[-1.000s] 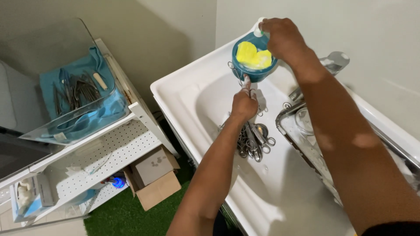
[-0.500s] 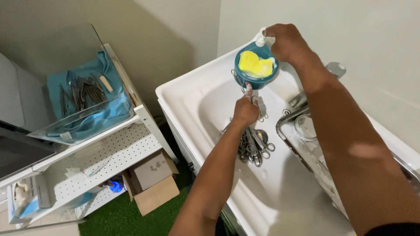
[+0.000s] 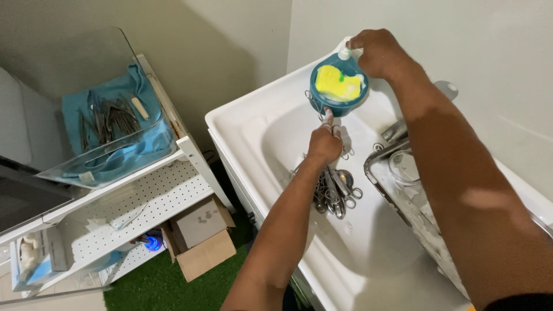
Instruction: Washing and scrubbing various medical or dental instruments in a sink using soap and a sponge.
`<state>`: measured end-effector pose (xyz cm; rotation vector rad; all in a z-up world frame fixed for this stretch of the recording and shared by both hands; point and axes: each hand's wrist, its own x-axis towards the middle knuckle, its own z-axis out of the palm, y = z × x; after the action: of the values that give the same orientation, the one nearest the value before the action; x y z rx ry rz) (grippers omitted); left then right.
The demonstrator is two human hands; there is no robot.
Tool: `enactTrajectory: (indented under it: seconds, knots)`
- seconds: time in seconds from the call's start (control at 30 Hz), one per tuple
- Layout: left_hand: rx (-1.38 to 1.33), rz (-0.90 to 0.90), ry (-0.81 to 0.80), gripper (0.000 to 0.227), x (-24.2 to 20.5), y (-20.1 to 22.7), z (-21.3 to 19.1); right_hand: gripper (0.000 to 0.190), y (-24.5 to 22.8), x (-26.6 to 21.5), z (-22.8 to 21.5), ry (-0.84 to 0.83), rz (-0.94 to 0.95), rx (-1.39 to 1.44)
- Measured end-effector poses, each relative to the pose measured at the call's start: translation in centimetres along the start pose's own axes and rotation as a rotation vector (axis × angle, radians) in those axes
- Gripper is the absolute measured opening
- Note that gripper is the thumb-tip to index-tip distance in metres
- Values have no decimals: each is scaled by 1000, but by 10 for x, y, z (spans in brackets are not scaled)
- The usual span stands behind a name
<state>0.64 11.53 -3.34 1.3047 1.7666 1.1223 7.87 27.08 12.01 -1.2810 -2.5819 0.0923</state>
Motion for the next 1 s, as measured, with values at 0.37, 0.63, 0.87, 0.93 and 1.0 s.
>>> enactTrajectory:
  seconds: [0.37, 0.63, 0.87, 0.93, 1.0]
  knots:
    - [-32, 71, 55, 71, 5, -14, 6, 54, 8, -1, 15, 107, -97, 6]
    - [57, 94, 54, 69, 11, -47, 25, 47, 59, 31, 37, 149, -246, 24]
    - [40, 100, 85, 59, 6, -20, 3, 49, 47, 24, 34, 215, -300, 124]
    - [18, 77, 75, 58, 6, -18, 1, 49, 34, 17, 22, 171, -257, 126]
    - [-6, 59, 79, 56, 8, -21, 2, 50, 27, 17, 20, 80, -198, 141]
